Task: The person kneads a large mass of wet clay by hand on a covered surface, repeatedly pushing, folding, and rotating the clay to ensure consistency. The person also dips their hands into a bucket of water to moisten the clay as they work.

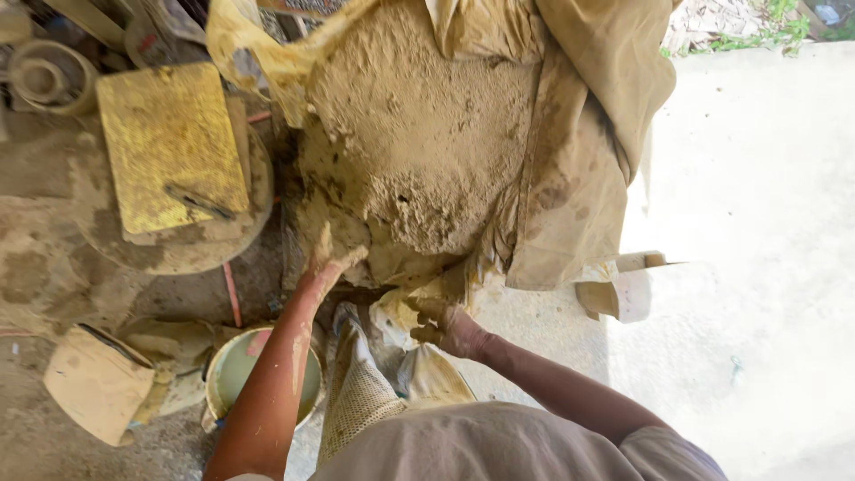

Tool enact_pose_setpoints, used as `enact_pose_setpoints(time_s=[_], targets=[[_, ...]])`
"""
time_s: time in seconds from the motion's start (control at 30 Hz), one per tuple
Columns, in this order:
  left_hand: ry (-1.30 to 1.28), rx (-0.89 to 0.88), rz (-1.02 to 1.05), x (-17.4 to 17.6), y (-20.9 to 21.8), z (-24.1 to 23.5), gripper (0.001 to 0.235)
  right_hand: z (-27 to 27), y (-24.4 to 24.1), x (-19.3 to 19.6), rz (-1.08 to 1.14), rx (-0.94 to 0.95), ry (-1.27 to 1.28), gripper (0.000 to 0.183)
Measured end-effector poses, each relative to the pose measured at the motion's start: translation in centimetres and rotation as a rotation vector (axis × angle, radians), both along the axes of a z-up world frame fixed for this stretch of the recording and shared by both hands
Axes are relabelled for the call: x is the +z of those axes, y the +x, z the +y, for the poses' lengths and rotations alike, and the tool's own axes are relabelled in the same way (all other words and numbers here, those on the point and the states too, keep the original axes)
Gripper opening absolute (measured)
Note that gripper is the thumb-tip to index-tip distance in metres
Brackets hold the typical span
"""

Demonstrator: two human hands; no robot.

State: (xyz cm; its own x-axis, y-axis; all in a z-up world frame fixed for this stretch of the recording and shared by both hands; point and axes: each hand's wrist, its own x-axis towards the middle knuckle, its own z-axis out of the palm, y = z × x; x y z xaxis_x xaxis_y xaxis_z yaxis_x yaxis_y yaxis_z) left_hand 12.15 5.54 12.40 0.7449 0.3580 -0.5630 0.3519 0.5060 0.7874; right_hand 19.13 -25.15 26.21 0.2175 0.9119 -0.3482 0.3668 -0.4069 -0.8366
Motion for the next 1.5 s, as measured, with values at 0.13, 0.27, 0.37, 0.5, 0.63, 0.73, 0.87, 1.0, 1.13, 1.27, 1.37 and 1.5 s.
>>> enact_pose_setpoints(time_s=[0.13,0.27,0.37,0.5,0.63,0.73,0.87,1.0,1.13,1.27,1.37,1.5], targets=[[0.897,-0.201,0.111,11.1,5.1,7.1,0.124,4.6,3.5,2.4,0.754,-0.511,-0.011,0.062],[0.878,-0.263,0.172,20.6,11.6,12.4,0.125,10.9,8.3,7.1,1.149,-0.785,-0.137,0.072],[1.251,-0.657,0.274,23.4,17.2,14.8,0.133,14.0,9.7,7.0,0.757,-0.875,-0.124,0.069],[1.343,-1.073,0.447,23.2,22.8,16.6,0.095,16.3,12.7,2.9,0.185,-0.488,0.366,0.065],[1.227,-1.162,0.485,21.6,26.8,16.9,0.076,14.0,14.0,4.1,-0.129,-0.518,-0.432,0.056],[1.288,-1.129,0.417,17.0,29.1,18.0,0.067,13.7,16.2,3.8,-0.497,-0.472,-0.456,0.063],[1.395,-1.009,0.315,12.0,31.4,23.4,0.058,12.5,17.1,-0.8,-0.772,-0.486,-0.349,0.073],[1.514,-1.114,0.404,15.5,30.9,26.0,0.024,11.4,17.5,-3.1,-0.523,-0.583,-0.456,0.074],[1.375,-0.649,0.37,24.2,31.8,29.8,0.041,10.8,17.7,-3.5,-0.686,-0.503,-0.353,0.066],[1.111,-0.127,-0.463,28.3,28.3,30.2,0.08,12.9,17.2,0.0,-0.544,-0.537,-0.554,0.061],[0.995,0.017,-0.374,27.4,23.2,24.4,0.06,14.3,17.2,4.0,-0.426,-0.557,-0.512,0.049],[1.218,-0.616,-0.385,25.0,17.8,17.2,0.077,14.1,15.7,8.5,0.003,-0.668,-0.395,0.046]])
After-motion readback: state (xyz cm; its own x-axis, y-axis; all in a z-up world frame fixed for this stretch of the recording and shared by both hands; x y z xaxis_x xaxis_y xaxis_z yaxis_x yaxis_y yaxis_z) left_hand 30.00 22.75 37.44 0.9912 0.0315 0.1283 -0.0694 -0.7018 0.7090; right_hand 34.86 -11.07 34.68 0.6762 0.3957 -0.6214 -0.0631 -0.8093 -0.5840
